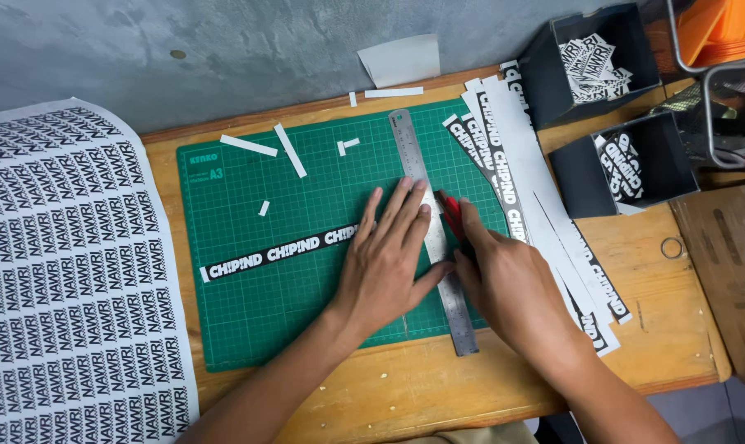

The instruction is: The person uses a metal ruler and a red utility knife to cut a long strip of black and white stickers on a green cutting mat. They repeatedly align the ruler and slice through the material to separate individual sticker units, then move the cut pieces aside.

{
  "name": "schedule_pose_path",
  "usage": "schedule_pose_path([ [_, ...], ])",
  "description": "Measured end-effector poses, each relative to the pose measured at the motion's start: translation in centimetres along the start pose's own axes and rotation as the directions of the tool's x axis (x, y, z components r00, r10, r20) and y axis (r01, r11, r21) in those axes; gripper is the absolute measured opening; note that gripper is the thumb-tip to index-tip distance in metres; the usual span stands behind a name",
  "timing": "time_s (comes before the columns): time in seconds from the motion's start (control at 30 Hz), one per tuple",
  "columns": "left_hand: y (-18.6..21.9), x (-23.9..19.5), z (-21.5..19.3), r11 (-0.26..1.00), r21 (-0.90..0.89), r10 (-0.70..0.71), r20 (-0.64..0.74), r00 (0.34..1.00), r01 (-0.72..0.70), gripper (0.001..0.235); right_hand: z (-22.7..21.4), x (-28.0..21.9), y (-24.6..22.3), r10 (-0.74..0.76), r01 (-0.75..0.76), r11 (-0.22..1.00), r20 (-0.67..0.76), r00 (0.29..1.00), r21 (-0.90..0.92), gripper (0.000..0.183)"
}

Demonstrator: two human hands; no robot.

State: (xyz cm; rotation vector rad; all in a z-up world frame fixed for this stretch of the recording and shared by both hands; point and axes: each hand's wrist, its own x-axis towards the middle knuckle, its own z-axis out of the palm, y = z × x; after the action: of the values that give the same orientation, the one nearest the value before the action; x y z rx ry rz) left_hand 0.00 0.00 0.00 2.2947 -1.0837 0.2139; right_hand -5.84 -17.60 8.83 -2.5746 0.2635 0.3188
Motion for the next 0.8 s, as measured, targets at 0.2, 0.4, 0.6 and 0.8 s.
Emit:
schedule_pose_path([
  [0.2, 0.9, -0.5, 0.5, 0.983, 0.179, 0.039, -0.006, 0.999, -0.037, 0.07, 1.0, -0.8, 0.1, -0.023, 0.022, 0.997, -0.013, 1.0, -0.079, 0.072],
  [0.4, 0.9, -0.7, 0.1, 0.98, 0.192, 0.042, 0.053, 0.998, -0.051, 0.069, 2.2, -1.0, -0.5, -0.069, 0.059, 0.98, -0.046, 0.997, -0.19, 0.075],
  [0.6, 1.6, -0.4, -1.1, 0.989, 0.148, -0.008, 0.1, 0.995, -0.007, 0.049, 6.2, -3.1, 3.1, -0.066, 0.044, 0.945, -0.056, 0.996, -0.323, 0.081],
  [0.8, 1.6, -0.5, -0.7, 0.974, 0.228, -0.009, 0.112, 0.994, -0.017, 0.056, 3.9, -3.3, 2.8, 0.032, -0.028, 0.989, 0.021, 0.999, -0.144, 0.077],
])
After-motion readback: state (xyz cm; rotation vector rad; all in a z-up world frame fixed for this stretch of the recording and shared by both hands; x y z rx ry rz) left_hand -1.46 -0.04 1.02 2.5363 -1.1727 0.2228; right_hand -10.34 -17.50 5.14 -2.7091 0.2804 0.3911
